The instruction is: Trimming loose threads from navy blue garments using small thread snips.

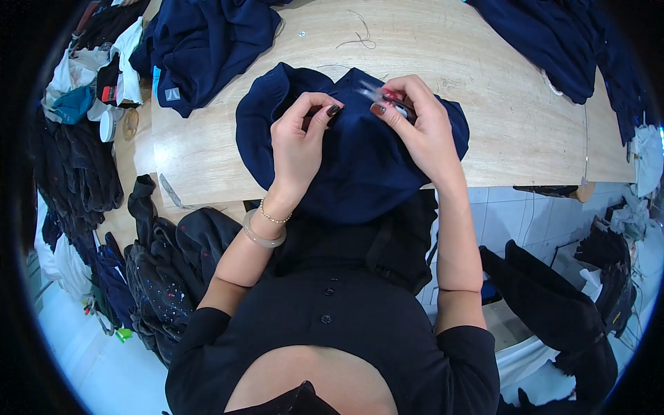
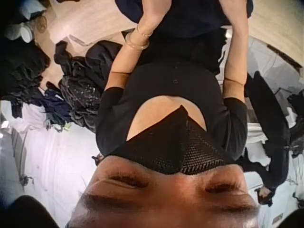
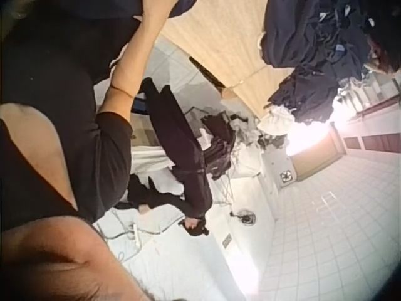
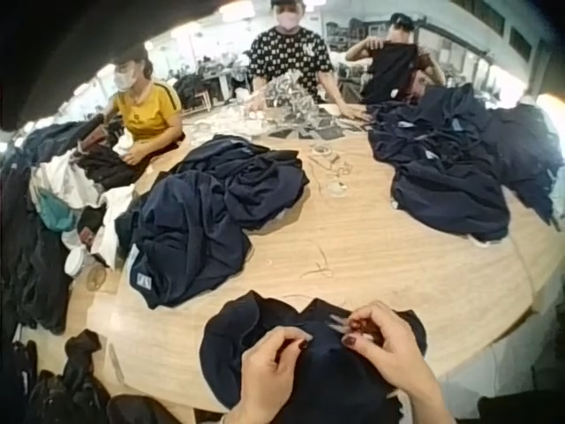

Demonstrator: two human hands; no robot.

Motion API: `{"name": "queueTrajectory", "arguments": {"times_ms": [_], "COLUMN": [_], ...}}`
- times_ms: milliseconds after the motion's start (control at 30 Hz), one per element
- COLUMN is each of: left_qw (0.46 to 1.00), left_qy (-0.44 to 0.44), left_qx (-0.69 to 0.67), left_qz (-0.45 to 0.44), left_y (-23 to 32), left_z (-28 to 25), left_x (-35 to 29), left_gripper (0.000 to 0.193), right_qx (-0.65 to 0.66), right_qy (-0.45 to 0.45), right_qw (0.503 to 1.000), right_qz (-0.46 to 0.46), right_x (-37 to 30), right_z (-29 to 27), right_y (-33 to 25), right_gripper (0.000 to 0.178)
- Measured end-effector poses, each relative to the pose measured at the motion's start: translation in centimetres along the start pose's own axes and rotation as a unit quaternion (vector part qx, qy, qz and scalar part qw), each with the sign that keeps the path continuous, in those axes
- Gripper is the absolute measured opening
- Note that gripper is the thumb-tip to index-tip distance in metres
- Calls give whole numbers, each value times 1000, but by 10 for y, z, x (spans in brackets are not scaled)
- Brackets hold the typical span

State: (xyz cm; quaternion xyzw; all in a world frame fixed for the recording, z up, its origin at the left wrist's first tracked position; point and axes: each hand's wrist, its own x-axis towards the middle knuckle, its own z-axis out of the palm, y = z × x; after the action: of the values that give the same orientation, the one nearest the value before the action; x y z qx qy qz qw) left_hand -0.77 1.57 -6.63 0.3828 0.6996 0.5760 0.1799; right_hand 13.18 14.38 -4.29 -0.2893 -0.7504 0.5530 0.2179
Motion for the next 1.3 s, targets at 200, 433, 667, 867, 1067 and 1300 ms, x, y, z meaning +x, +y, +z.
{"name": "queueTrajectory", "arguments": {"times_ms": [200,433,667,867,1067,1300], "left_qw": [1000,1000,999,999,990,989], "left_qy": [9,20,23,23,31,-131], "left_qx": [0,-5,4,-10,125,-20], "left_qz": [0,21,36,29,50,-70], "left_y": [2,0,2,2,6,-3], "left_z": [-2,-1,-1,-2,-18,-32], "left_x": [3,3,4,4,14,27], "left_gripper": [5,6,7,6,8,17], "right_qx": [-362,-431,-478,-479,-111,266], "right_qy": [-57,-83,-105,-100,-23,75], "right_qw": [914,870,841,836,991,961], "right_qz": [-173,-225,-232,-250,-74,16], "right_x": [14,26,28,28,22,14], "right_z": [-12,0,3,5,2,23], "right_y": [-33,-51,-61,-60,-35,40], "right_gripper": [19,20,19,18,20,25]}}
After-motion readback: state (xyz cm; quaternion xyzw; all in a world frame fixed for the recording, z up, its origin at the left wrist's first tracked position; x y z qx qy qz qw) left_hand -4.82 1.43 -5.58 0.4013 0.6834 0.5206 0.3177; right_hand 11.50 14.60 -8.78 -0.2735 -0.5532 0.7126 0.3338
